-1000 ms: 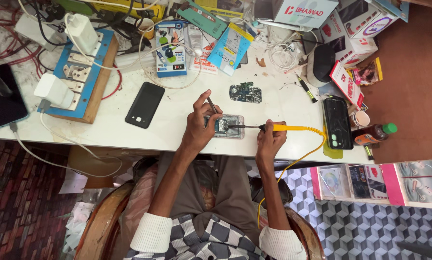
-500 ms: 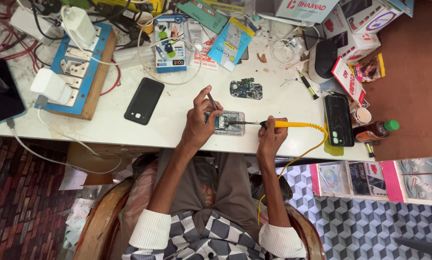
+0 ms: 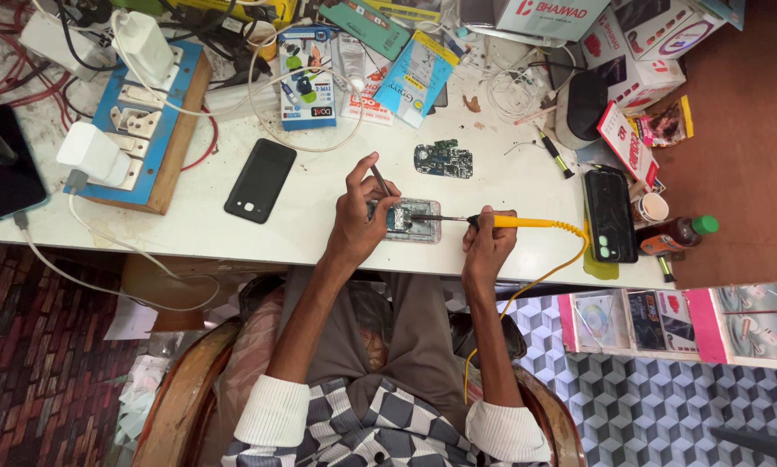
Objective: The person uses a soldering iron and tweezers to work on a small circuit board placed on a cluttered workbench. The person repeatedly applies heat to specific points on the board while holding it steady with tweezers.
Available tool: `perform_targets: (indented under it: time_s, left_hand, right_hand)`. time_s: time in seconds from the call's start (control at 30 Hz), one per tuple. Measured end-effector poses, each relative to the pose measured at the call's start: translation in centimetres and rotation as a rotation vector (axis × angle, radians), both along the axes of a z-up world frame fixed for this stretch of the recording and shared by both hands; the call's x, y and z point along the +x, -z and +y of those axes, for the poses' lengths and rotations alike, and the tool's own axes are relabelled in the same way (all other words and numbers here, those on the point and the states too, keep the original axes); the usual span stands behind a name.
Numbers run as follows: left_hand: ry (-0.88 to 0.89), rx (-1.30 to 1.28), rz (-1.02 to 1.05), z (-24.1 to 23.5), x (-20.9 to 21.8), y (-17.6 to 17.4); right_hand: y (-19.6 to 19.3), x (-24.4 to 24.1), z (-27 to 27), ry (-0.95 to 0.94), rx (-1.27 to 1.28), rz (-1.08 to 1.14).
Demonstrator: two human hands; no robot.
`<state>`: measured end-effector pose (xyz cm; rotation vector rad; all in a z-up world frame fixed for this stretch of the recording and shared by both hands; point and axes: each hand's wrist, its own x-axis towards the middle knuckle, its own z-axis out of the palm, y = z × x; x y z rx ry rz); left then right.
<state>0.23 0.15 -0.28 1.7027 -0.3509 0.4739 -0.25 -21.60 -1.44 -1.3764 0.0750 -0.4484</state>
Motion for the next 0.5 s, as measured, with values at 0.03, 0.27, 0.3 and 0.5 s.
perform_targets:
  time_s: [0.03, 0.27, 0.3, 0.5]
  left_hand:
    - [-0.002, -0.001, 0.001, 0.01, -0.05, 0.04]
    - [0.007, -0.007, -0.025, -0.05, -0.2, -0.03]
    - [0.01, -0.009, -0.027, -0.03, -0.18, -0.06]
    - [0.004, 0.002, -0.051, -0.07, -0.26, -0.25]
  right_hand:
    - [-0.05, -0.07, 0.06, 0.001, -0.005, 0.013]
    - [-0.41, -0.13, 0.09, 0.003, -0.021, 0.047]
    - [-0.4, -0.07, 0.1, 0.0, -0.015, 0.047]
    - [-0.36, -0.02, 0.16, -0.005, 0.01, 0.042]
